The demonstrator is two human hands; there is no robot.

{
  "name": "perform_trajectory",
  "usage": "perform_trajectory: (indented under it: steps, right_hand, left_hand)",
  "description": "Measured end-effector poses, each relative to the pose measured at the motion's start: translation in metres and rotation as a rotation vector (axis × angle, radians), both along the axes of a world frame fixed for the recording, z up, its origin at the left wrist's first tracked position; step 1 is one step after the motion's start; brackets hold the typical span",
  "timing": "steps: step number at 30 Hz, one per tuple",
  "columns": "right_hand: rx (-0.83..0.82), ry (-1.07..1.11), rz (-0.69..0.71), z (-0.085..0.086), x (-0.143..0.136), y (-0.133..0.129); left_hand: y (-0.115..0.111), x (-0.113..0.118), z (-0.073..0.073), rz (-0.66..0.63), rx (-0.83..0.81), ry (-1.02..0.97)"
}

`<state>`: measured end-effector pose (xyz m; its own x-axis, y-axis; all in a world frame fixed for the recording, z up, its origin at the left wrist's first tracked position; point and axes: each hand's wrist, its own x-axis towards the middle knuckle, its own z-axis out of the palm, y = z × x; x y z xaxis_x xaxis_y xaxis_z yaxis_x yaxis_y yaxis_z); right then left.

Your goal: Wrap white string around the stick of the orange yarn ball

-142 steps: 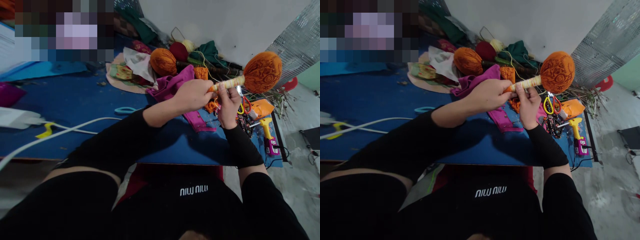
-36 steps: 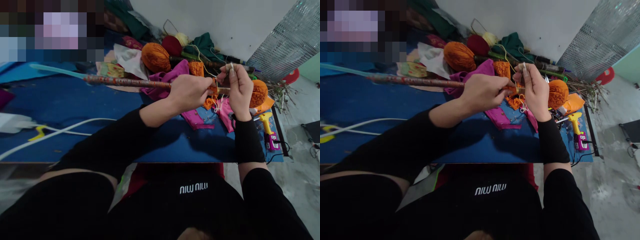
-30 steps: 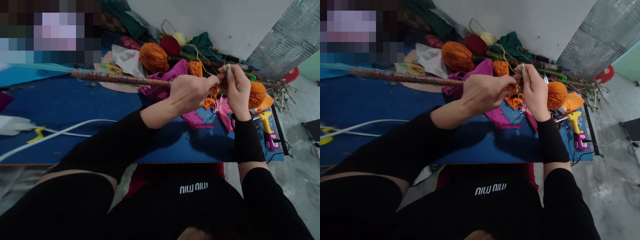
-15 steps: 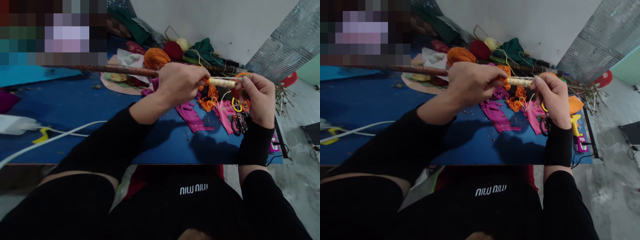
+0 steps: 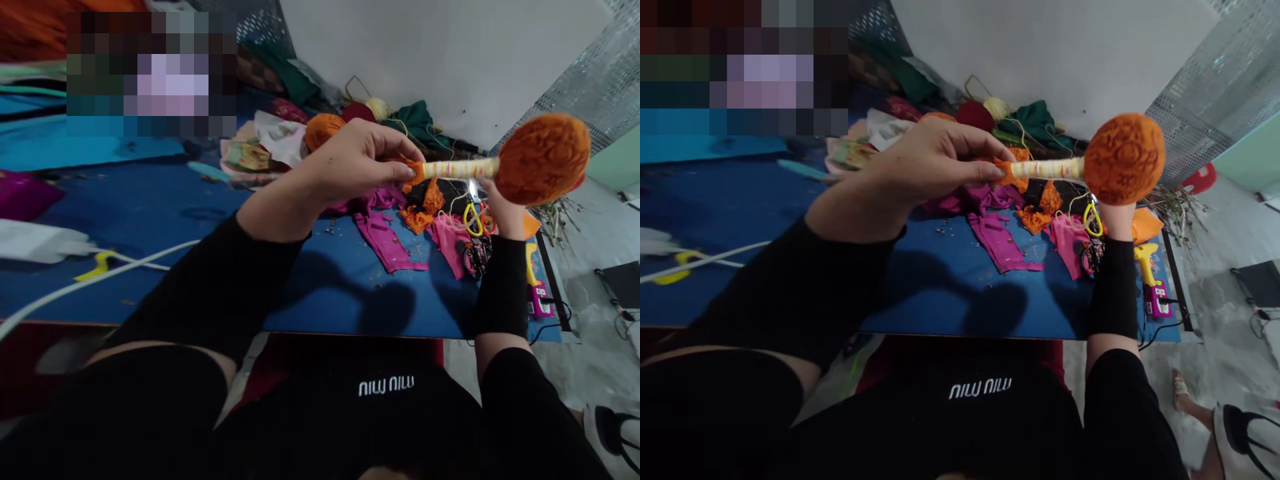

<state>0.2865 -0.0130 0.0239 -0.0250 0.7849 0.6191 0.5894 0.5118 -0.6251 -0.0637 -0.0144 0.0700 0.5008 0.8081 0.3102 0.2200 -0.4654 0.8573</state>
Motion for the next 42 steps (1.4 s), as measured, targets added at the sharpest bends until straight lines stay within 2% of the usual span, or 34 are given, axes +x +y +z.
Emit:
perform_trajectory:
  steps: [3, 4, 7, 9, 10, 12, 15, 17, 21, 25, 32, 37, 42]
  right_hand:
    - [0.074, -0.079, -0.155, -0.005, -0.036, -0.005]
    - [0.078, -0.071, -0.127, -0.006, -0.051, -0.008]
    - [-0.013, 0.067, 0.178, -0.01, -0.094, -0.019]
    - [-0.104, 0.088, 0.29, -0.01, -0.116, -0.029]
    - [-0.127, 0.069, 0.287, -0.008, -0.123, -0.036]
    - [-0.07, 0.022, 0.177, -0.002, -0.133, -0.048]
    - [0.19, 0.002, -0.018, 0.006, -0.139, -0.061]
    - [0.276, 0.028, 0.017, 0.004, -0.141, -0.062]
    - [0.206, 0.194, 0.218, -0.01, -0.143, -0.052]
    - [0.139, 0.189, 0.153, -0.017, -0.146, -0.054]
    - [0.32, -0.083, 0.121, -0.008, -0.156, -0.071]
    - [0.368, -0.072, 0.186, 0.001, -0.152, -0.069]
    - [0.291, -0.058, 0.02, 0.021, -0.136, -0.075]
  left_hand:
    - [-0.001, 0.006, -0.004, 0.019, -0.047, -0.133]
    - [-0.001, 0.008, -0.005, 0.02, -0.057, -0.173]
    - [0.001, 0.013, -0.01, 0.028, -0.047, -0.213]
    - [0.002, 0.016, -0.014, 0.049, -0.015, -0.178]
    - [0.003, 0.018, -0.016, 0.062, -0.001, -0.16]
    - [0.006, 0.021, -0.021, 0.086, 0.014, -0.156]
    - [0.009, 0.028, -0.03, 0.102, 0.011, -0.185]
    - [0.011, 0.034, -0.035, 0.086, 0.007, -0.194]
    - [0.01, 0.045, -0.044, 0.069, 0.046, -0.177]
    - [0.007, 0.054, -0.053, 0.132, 0.09, -0.186]
    - [0.005, 0.059, -0.059, 0.158, 0.128, -0.171]
    - [0.009, 0.054, -0.054, 0.148, 0.123, -0.144]
    - [0.013, 0.044, -0.047, 0.084, 0.049, -0.127]
